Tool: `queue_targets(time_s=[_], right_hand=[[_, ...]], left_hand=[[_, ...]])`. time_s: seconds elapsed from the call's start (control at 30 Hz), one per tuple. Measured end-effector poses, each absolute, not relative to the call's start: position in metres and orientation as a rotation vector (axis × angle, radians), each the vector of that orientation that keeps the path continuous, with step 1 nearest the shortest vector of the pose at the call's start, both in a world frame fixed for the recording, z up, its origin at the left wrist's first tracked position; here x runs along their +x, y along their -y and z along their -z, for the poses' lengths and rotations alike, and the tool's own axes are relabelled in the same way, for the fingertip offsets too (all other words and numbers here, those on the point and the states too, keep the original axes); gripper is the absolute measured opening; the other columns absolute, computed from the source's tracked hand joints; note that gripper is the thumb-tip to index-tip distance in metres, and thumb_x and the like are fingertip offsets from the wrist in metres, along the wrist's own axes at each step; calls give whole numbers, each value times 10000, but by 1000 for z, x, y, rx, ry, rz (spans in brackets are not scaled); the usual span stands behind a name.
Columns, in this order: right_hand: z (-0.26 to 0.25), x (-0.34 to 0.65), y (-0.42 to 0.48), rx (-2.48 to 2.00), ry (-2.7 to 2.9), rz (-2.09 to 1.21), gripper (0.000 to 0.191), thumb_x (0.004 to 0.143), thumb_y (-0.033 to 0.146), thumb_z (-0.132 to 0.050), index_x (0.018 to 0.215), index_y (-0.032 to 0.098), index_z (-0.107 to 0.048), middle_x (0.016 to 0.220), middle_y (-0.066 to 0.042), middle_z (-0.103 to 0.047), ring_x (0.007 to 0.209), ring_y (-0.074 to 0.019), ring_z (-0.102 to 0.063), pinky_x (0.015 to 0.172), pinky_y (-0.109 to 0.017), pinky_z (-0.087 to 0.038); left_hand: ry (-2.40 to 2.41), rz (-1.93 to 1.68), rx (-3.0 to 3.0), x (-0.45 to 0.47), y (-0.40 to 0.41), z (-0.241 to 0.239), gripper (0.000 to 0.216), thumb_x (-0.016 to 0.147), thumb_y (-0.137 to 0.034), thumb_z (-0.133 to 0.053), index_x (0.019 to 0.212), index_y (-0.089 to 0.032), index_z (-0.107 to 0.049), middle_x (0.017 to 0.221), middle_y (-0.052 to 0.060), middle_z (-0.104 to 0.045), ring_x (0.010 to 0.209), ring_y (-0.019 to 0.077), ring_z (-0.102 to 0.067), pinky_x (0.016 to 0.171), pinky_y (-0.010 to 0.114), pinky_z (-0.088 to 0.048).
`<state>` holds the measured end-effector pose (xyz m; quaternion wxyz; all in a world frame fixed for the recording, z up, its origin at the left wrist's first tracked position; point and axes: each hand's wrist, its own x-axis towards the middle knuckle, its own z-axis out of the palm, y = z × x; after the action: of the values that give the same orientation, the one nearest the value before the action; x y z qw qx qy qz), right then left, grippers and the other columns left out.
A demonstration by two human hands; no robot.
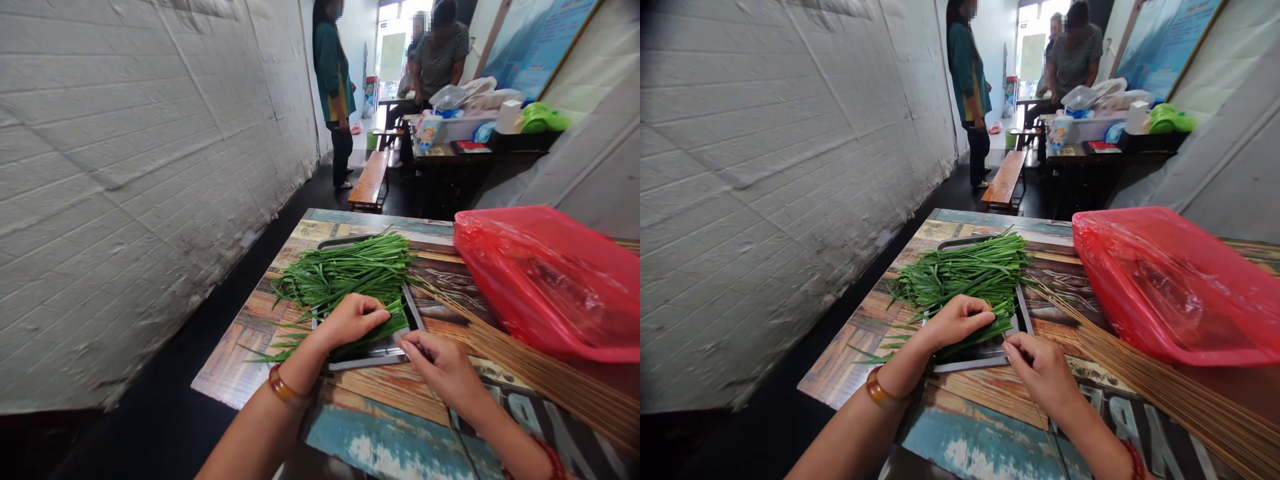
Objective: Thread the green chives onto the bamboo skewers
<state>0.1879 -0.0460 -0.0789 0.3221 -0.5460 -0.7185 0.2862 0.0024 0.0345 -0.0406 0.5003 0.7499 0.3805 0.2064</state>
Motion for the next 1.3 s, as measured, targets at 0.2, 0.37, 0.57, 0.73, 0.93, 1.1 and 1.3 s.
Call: queue_targets(time_s=[0.2, 0.37, 0.57, 0.73, 0.93, 1.1, 1.3], right_hand=[[79, 187, 45, -1429, 1867, -759, 245, 885, 297, -449, 776, 187, -638, 644, 10, -610, 597, -131, -561, 575, -236, -390], [78, 188, 47, -1425, 1900, -796, 245, 879, 296, -446, 752, 188, -625, 628, 13, -587, 584, -129, -544, 561, -236, -370], [75, 187, 47, -1441, 1973, -860, 261, 877, 290, -429, 700, 183, -589, 582, 24, -526, 536, -119, -495, 533, -238, -330], [72, 186, 46, -1458, 1968, -834, 264, 873, 282, -423, 674, 181, -563, 556, 34, -492, 516, -110, -474, 516, -230, -308], [75, 186, 45, -1425, 1985, -796, 255, 862, 258, -437, 663, 178, -575, 547, 33, -504, 518, -109, -483, 520, -228, -314], [76, 184, 45, -1412, 1977, -754, 256, 858, 253, -445, 661, 178, -590, 527, 38, -492, 490, -105, -463, 489, -227, -301], [74, 184, 45, -1376, 1976, -681, 257, 843, 229, -454, 630, 176, -588, 504, 41, -497, 470, -101, -457, 465, -221, -300]], left_hand=[[-985, -590, 1817, -2, -38, 40, 281, 823, -327, -493, 736, -114, -654, 661, -6, -591, 620, 97, -487, 581, 191, -370], [-1192, -862, 1719, -8, -47, 47, 244, 839, -299, -478, 849, -124, -648, 687, 26, -631, 613, 114, -552, 577, 205, -420], [-1361, -1099, 2138, -13, -51, 55, 150, 838, -194, -501, 839, -170, -649, 798, 39, -627, 744, 135, -567, 678, 243, -427], [-1384, -891, 2432, -11, -50, 53, 148, 845, -189, -509, 881, -192, -652, 846, 48, -607, 821, 167, -548, 740, 288, -428], [-1414, -781, 2530, -10, -52, 54, 154, 846, -210, -519, 938, -199, -642, 894, 48, -606, 867, 182, -540, 780, 310, -434], [-1431, -757, 2555, -5, -57, 43, 159, 851, -222, -512, 950, -193, -634, 920, 51, -604, 879, 183, -541, 792, 311, -436], [-1451, -703, 2617, 15, -73, 31, 206, 842, -203, -520, 1015, -197, -634, 972, 65, -595, 900, 195, -526, 823, 334, -428]])
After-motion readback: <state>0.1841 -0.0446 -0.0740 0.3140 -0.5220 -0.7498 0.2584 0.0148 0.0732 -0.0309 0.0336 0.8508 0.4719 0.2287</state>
